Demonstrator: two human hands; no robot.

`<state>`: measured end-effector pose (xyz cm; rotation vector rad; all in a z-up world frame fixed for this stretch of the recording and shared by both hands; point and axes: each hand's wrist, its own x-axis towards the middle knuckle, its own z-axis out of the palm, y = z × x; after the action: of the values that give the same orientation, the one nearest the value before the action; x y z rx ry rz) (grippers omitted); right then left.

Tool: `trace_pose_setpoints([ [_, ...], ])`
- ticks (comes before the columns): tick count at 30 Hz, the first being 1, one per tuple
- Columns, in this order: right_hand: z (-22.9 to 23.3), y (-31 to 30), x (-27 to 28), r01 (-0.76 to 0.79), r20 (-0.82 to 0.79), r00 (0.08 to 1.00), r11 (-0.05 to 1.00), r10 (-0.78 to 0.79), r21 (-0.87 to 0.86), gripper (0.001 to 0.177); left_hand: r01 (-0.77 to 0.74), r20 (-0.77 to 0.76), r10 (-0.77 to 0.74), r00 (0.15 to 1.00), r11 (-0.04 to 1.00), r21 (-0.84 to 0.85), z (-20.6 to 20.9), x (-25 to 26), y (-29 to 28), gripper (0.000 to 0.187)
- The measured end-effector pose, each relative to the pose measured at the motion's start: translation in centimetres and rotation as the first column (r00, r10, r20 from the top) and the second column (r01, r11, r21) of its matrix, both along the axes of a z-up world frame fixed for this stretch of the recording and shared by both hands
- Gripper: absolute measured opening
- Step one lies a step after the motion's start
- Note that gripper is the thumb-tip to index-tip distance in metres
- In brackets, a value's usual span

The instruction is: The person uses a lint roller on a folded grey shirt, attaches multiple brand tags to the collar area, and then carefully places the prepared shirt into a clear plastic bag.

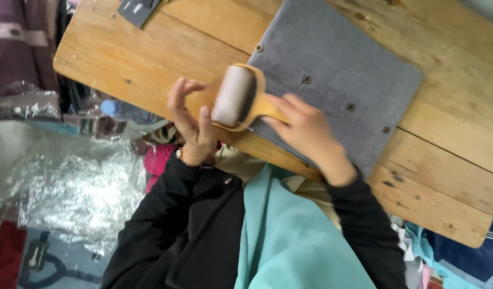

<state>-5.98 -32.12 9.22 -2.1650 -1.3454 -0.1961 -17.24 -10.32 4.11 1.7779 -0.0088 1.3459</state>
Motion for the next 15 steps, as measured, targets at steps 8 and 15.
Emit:
trace_pose_setpoints([
  [8,4.3,-11.4,-2.7,0.317,-0.055,0.945,0.944,-0.323,-0.088,0.041,0.379,-0.301,-0.336,0.892,0.920,0.096,8.2,6.2,-1.3,0.058],
  [15,2.7,-27.7,-5.4,0.640,-0.095,0.743,0.745,-0.662,-0.188,0.044,0.451,-0.422,-0.342,0.839,0.872,0.191,3.0,17.4,-1.2,0.062],
])
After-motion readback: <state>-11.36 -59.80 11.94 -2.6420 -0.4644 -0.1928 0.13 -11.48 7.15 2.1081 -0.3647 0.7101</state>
